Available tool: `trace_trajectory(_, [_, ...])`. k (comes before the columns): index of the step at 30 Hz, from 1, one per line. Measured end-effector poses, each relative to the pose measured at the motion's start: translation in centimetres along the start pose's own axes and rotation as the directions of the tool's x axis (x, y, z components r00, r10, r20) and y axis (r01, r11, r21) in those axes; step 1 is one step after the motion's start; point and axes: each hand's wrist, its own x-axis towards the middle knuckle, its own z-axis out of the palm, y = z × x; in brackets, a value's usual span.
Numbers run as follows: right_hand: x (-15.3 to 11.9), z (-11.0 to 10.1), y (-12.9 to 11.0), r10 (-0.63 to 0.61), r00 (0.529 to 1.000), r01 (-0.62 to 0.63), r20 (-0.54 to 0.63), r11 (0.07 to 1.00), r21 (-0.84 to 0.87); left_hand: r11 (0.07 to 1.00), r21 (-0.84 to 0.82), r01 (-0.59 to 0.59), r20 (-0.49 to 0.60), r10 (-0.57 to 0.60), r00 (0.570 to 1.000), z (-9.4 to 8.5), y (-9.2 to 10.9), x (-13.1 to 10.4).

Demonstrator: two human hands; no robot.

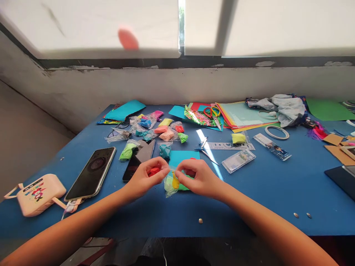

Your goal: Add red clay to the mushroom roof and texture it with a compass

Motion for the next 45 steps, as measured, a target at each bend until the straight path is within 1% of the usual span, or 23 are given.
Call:
trace_trajectory(2, [0.0,0.0,-0.1,-0.006,1.000,0.006,0.013,1.000,0.012,1.000,0.001,0.015,0.060,-0.015,0.998,0.0,0.0,0.0])
trace_trajectory(4, [0.1,0.0,-0.2,-0.001,0.999,0.000,0.052,1.000,0.024,0.999,0.013,0.031,0.112,-0.032,0.993,0.1,0.1,-0.1])
trace_trajectory(7, [0.1,-0.1,-0.4,-0.002,0.989,-0.005,0.150,0.999,0.049,0.998,0.022,0.055,0.158,-0.058,0.986,0.1,0.3,-0.2])
trace_trajectory(10, [0.1,-0.3,-0.4,-0.019,0.961,0.012,0.277,1.000,0.026,0.996,0.045,0.082,0.207,-0.089,0.974,0.1,0.5,-0.3])
trace_trajectory(12, [0.2,-0.8,-0.3,-0.023,0.940,0.030,0.340,0.999,-0.017,0.993,0.068,0.098,0.216,-0.111,0.970,0.0,0.5,-0.3])
trace_trajectory(14, [0.5,-1.5,0.0,-0.007,0.941,0.027,0.339,0.998,-0.055,0.993,0.033,0.115,0.193,-0.119,0.974,0.0,0.4,-0.2])
trace_trajectory(16, [0.9,-2.5,0.5,0.043,0.965,-0.018,0.260,0.995,-0.100,0.990,-0.093,0.107,0.108,-0.097,0.989,0.0,0.0,0.0])
trace_trajectory(17, [1.2,-3.2,0.8,0.087,0.978,-0.063,0.187,0.989,-0.131,0.983,-0.162,0.087,0.054,-0.079,0.995,-0.1,-0.2,0.2])
trace_trajectory(18, [1.5,-3.9,1.2,0.127,0.989,-0.110,0.080,0.975,-0.193,0.974,-0.221,0.059,-0.004,-0.062,0.998,-0.2,-0.3,0.4])
trace_trajectory(19, [1.8,-4.6,1.6,0.180,0.979,-0.199,-0.093,0.939,-0.281,0.968,-0.250,0.030,-0.050,-0.044,0.998,-0.3,-0.4,0.5])
trace_trajectory(20, [2.1,-5.3,2.1,0.231,0.932,-0.324,-0.279,0.876,-0.357,0.966,-0.258,0.007,-0.084,-0.030,0.996,-0.3,-0.4,0.7])
trace_trajectory(21, [2.3,-5.9,2.6,0.243,0.901,-0.379,-0.359,0.843,-0.381,0.966,-0.257,-0.010,-0.103,-0.017,0.995,-0.4,-0.5,0.8])
trace_trajectory(23, [2.5,-6.7,3.7,0.253,0.854,-0.454,-0.455,0.791,-0.411,0.966,-0.255,-0.031,-0.114,0.001,0.993,-0.6,-0.4,1.0])
trace_trajectory(27, [2.1,-7.0,6.1,0.317,0.780,-0.586,-0.540,0.673,-0.451,0.965,-0.258,-0.041,-0.081,0.021,0.997,-0.8,-0.6,1.2])
trace_trajectory(29, [1.9,-7.0,7.1,0.305,0.753,-0.616,-0.583,0.637,-0.463,0.963,-0.262,-0.064,-0.081,0.044,0.996,-0.9,-0.8,1.3])
trace_trajectory(31, [1.7,-7.0,7.5,0.238,0.753,-0.597,-0.613,0.639,-0.485,0.957,-0.271,-0.106,-0.101,0.081,0.992,-0.8,-1.0,1.3])
trace_trajectory(34, [2.0,-6.9,7.4,0.066,0.781,-0.485,-0.621,0.691,-0.536,0.946,-0.281,-0.161,-0.111,0.134,0.985,-0.4,-0.9,1.3])
trace_trajectory(37, [2.6,-5.8,7.0,-0.101,0.811,-0.326,-0.577,0.740,-0.588,0.951,-0.263,-0.164,-0.069,0.151,0.986,0.3,-0.7,1.7])
trace_trajectory(40, [2.7,-3.8,6.4,-0.242,0.841,-0.148,-0.484,0.758,-0.636,0.959,-0.223,-0.173,-0.040,0.168,0.985,0.9,-0.6,2.1])
trace_trajectory(42, [2.3,-2.4,5.8,-0.344,0.840,-0.031,-0.419,0.741,-0.671,0.959,-0.201,-0.202,-0.049,0.196,0.979,1.1,-0.7,2.1])
trace_trajectory(45, [1.4,-0.7,4.6,-0.477,0.809,0.096,-0.345,0.685,-0.722,0.957,-0.179,-0.228,-0.071,0.219,0.973,1.1,-1.4,1.5])
